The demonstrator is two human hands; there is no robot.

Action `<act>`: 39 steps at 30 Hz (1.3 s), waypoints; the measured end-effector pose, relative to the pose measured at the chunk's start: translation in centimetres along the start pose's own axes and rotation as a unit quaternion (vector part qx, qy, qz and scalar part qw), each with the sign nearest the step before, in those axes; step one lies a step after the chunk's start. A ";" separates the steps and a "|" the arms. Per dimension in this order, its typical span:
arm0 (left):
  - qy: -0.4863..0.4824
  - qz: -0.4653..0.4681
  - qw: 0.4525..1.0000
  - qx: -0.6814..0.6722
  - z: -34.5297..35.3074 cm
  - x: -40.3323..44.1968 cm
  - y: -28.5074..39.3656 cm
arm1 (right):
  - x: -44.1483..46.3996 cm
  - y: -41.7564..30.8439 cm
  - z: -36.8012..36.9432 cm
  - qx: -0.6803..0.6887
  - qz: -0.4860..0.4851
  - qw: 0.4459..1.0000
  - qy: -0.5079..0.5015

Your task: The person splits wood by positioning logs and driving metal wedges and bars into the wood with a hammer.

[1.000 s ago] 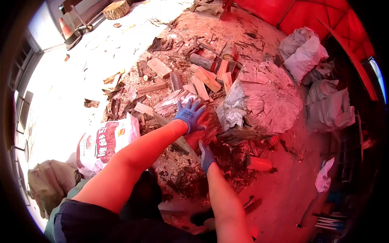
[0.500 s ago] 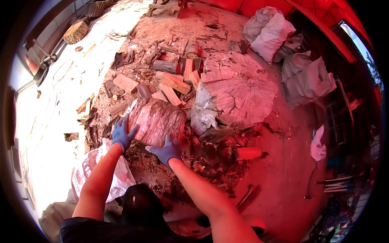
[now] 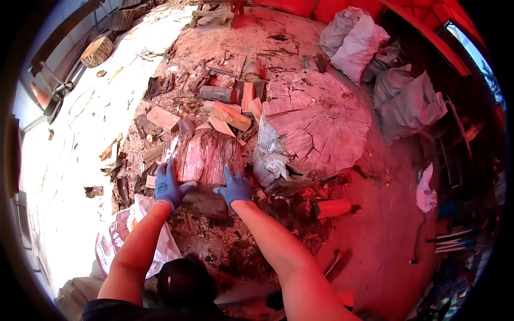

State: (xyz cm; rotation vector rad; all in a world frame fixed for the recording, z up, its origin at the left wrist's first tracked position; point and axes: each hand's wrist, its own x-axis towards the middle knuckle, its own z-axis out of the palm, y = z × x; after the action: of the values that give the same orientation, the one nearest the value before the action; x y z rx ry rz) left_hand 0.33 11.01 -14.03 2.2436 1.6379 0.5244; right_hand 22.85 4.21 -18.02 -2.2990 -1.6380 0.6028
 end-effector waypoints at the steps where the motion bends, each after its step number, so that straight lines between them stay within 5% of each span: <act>1: -0.004 -0.009 1.000 0.005 -0.2 0.4 -0.3 | 0.6 -0.9 -0.6 0.008 0.000 1.000 -0.009; 5: 0.011 -0.107 0.991 -0.077 -0.1 11.5 -5.5 | 6.1 -6.8 -1.6 0.103 0.022 0.986 0.132; 6: -0.035 -0.221 0.970 -0.093 -2.4 14.8 -5.2 | 6.7 -9.3 -3.6 0.181 0.008 0.972 0.149; 7: 0.057 -0.237 0.970 -0.026 -3.4 17.2 -6.1 | 7.1 -10.8 -4.3 0.198 -0.107 0.951 0.214; 9: 0.237 -0.019 0.971 0.009 -7.3 18.4 -4.3 | 5.1 -12.8 -8.0 0.256 -0.237 0.934 0.077; 11: 0.190 0.116 0.971 -0.085 -9.4 16.2 -2.0 | 0.9 -11.0 -9.1 0.233 -0.301 0.922 -0.071; 14: 0.012 0.168 0.983 -0.071 -5.9 9.2 -1.2 | -7.3 -1.9 -8.8 0.052 -0.286 0.919 -0.265; 17: -0.130 0.142 0.978 0.087 1.5 1.2 -3.0 | -18.7 13.8 -8.4 -0.103 -0.085 0.925 -0.355; 20: -0.141 0.116 0.980 0.078 5.4 0.0 -2.9 | -31.8 26.2 -12.3 -0.197 0.210 0.864 -0.413; 23: -0.069 0.037 0.994 0.079 8.8 1.9 -2.2 | -47.1 30.7 -16.2 -0.152 0.323 0.900 -0.249; 26: -0.188 -0.078 0.977 0.066 5.3 4.4 2.2 | -56.2 29.2 -16.0 0.027 0.500 0.839 -0.214; 29: -0.304 -0.063 0.945 -0.106 9.9 10.3 -3.6 | -64.5 32.4 -7.9 0.122 0.504 0.845 -0.133; 34: -0.350 0.089 0.896 -0.259 5.9 3.6 2.8 | -69.9 25.7 -1.9 0.230 0.497 0.827 -0.126; 35: -0.396 0.042 0.862 -0.314 3.9 0.6 5.3 | -70.4 24.7 -1.5 0.239 0.486 0.830 -0.130; 39: -0.524 0.128 0.804 -0.249 -1.6 -9.5 7.1 | -69.8 22.2 -1.9 0.306 0.462 0.820 -0.144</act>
State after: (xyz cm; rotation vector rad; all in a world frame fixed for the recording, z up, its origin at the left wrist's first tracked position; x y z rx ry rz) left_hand 2.92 -0.16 -10.44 1.7651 0.5396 -0.2348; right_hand 22.76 -68.92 -13.13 -2.3843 -0.1457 1.4624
